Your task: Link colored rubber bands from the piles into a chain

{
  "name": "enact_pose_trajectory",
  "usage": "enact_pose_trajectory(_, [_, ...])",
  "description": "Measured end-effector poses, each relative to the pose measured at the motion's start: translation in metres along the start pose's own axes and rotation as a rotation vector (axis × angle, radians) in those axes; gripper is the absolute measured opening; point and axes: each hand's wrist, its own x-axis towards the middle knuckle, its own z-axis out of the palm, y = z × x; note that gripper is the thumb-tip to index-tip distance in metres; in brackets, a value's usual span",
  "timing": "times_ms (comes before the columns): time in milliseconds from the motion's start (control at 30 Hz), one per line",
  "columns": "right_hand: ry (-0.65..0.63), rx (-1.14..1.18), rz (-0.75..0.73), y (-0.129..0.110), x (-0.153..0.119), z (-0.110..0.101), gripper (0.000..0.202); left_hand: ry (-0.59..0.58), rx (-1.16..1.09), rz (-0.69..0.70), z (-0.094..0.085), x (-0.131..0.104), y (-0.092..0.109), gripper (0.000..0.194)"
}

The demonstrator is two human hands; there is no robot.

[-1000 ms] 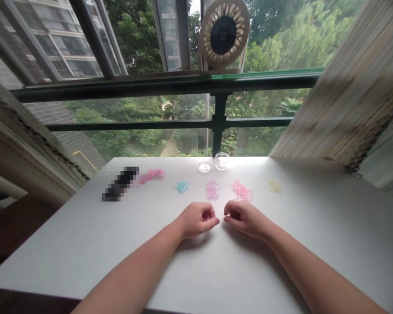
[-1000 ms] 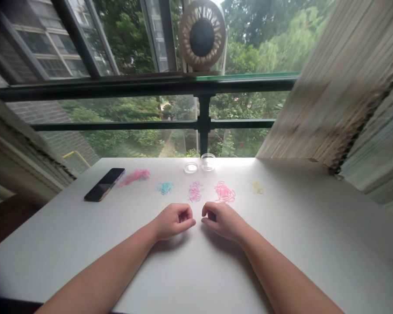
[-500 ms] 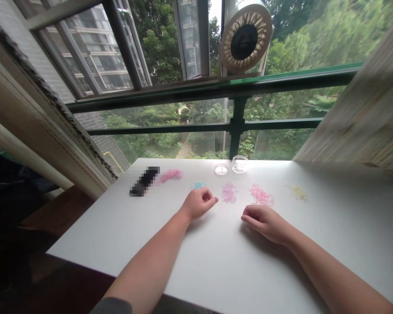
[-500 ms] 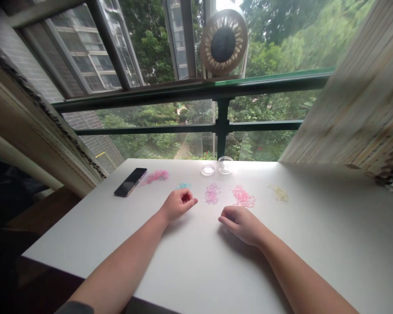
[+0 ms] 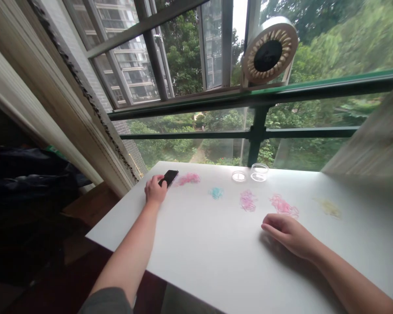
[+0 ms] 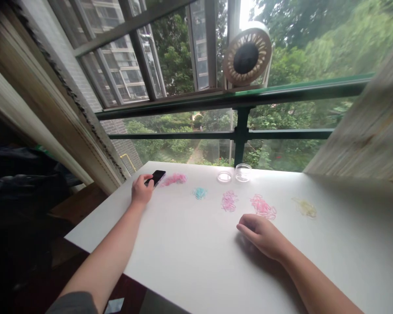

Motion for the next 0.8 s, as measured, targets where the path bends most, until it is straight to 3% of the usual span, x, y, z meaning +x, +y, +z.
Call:
enact_pose_trajectory(100, [-0.016, 0.032, 0.023, 0.002, 0.001, 0.001, 0.033, -0.081, 0.031, -0.108, -0.010, 0.009, -0.036, 0.024])
enact_pose_trajectory(200, [-0.025, 0.069, 0.050, 0.006, 0.002, 0.002, 0.033, -0.118, 0.016, -0.142, -0.008, 0.011, -0.054, 0.024])
enact_pose_trajectory(567, [-0.001, 0.010, 0.045, 0.006, 0.002, 0.002, 0.035, -0.136, -0.215, -0.230, 0.011, 0.018, -0.080, 0.025])
enact_pose_trajectory(800, [-0.016, 0.028, 0.065, 0.006, 0.002, 0.001, 0.035, -0.012, -0.365, -0.294, 0.018, 0.022, -0.090, 0.027])
